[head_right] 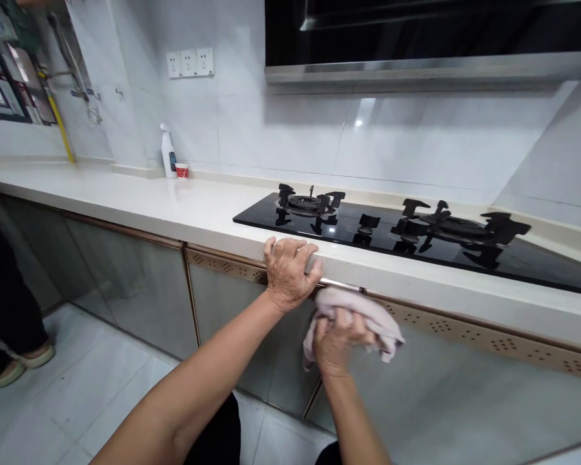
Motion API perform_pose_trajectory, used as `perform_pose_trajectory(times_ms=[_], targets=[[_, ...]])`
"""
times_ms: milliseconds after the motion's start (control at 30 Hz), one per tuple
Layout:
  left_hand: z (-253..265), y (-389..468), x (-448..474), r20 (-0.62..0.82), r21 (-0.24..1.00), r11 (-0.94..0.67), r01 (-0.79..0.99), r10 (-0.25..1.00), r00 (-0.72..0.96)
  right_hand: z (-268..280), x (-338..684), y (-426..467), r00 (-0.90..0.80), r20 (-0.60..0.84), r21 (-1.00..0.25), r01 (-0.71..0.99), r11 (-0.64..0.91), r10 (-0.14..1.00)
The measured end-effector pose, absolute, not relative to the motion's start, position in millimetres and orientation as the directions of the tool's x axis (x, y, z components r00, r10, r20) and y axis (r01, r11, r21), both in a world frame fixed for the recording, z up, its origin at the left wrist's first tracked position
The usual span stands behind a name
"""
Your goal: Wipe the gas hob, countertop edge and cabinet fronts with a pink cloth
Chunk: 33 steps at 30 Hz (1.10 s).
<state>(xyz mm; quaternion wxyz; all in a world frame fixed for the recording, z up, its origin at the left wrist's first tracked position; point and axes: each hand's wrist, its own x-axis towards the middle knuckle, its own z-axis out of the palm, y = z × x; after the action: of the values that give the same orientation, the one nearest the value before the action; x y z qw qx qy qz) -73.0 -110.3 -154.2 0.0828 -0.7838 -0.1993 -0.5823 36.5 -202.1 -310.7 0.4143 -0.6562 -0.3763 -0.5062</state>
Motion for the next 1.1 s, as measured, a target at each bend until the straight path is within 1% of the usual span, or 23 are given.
perform_pose_trajectory(times_ms=[67,100,133,167,200,233,267,333,433,467,500,533,567,633,700,767,867,933,1000,1100], targets=[[-153.4,-109.7,-76.5,0.948,0.080,-0.911,0.404,0.194,0.250,-320.7,15.3,-197.1,0.058,0.932,0.032,0.970,-0.243,0.357],[-152.9,-109.5,-78.7,0.949,0.065,-0.915,0.399,0.180,0.258,-323.5,8.4,-198.4,-0.013,0.885,0.092,0.985,-0.149,0.465],[-152.5,-109.3,-80.8,0.949,0.050,-0.918,0.395,0.166,0.267,-324.0,3.9,-202.0,-0.063,0.842,0.116,0.991,-0.066,0.535],[-152.1,-109.2,-82.8,0.947,0.036,-0.919,0.392,0.157,0.281,-322.1,1.8,-207.5,-0.079,0.820,0.105,0.994,-0.012,0.567],[-151.8,-109.1,-84.4,0.943,0.025,-0.920,0.392,0.151,0.296,-317.4,1.5,-214.5,-0.063,0.822,0.071,0.997,0.008,0.566],[-151.6,-109.1,-85.5,0.939,0.017,-0.919,0.393,0.150,0.310,-309.8,2.6,-222.7,-0.027,0.840,0.030,1.000,0.004,0.542],[-151.6,-109.1,-86.1,0.935,0.012,-0.918,0.396,0.150,0.320,-299.4,4.7,-231.7,0.016,0.872,-0.012,1.000,-0.012,0.490],[-151.9,-109.1,-85.6,0.933,0.011,-0.916,0.401,0.153,0.325,-271.0,10.6,-250.5,0.070,0.939,-0.057,0.997,-0.049,0.337],[-152.6,-109.0,-83.2,0.941,0.025,-0.917,0.397,0.155,0.300,-215.1,21.7,-271.5,0.038,0.997,-0.029,0.993,-0.114,0.073],[-152.6,-108.9,-82.7,0.943,0.030,-0.918,0.394,0.156,0.293,-195.3,25.9,-274.3,0.013,1.000,-0.011,0.990,-0.143,0.007],[-152.6,-108.7,-82.6,0.944,0.032,-0.920,0.391,0.156,0.290,-176.1,30.3,-274.5,-0.014,0.999,0.008,0.984,-0.176,-0.031],[-152.5,-108.5,-82.9,0.945,0.033,-0.921,0.388,0.155,0.288,-158.1,34.6,-272.2,-0.028,0.999,0.022,0.977,-0.212,-0.028],[-152.3,-108.3,-83.6,0.945,0.034,-0.923,0.384,0.154,0.287,-141.7,38.3,-267.9,-0.019,0.999,0.028,0.966,-0.256,0.035],[-151.8,-108.0,-85.7,0.948,0.036,-0.926,0.375,0.151,0.281,-115.0,43.0,-255.9,0.085,0.960,0.022,0.927,-0.375,0.265],[-151.3,-108.2,-87.6,0.950,0.045,-0.928,0.371,0.154,0.272,-95.6,43.3,-243.6,0.222,0.847,0.045,0.875,-0.482,0.483],[-150.6,-109.1,-88.8,0.948,0.054,-0.926,0.373,0.164,0.271,-81.2,40.4,-233.4,0.272,0.747,0.104,0.854,-0.510,0.607],[-148.7,-111.5,-90.1,0.944,0.081,-0.924,0.373,0.191,0.268,-64.3,35.2,-218.6,0.238,0.652,0.171,0.879,-0.445,0.720],[-146.0,-112.9,-92.1,0.941,0.107,-0.929,0.354,0.209,0.265,-55.3,33.9,-205.5,0.210,0.614,0.171,0.906,-0.388,0.761],[-141.3,-113.8,-95.6,0.940,0.152,-0.936,0.318,0.236,0.247,-48.4,35.4,-189.8,0.166,0.583,0.129,0.948,-0.292,0.796],[-128.4,-115.7,-101.2,0.931,0.263,-0.929,0.261,0.316,0.184,-42.8,41.9,-166.8,0.148,0.573,-0.027,0.986,-0.162,0.806]])
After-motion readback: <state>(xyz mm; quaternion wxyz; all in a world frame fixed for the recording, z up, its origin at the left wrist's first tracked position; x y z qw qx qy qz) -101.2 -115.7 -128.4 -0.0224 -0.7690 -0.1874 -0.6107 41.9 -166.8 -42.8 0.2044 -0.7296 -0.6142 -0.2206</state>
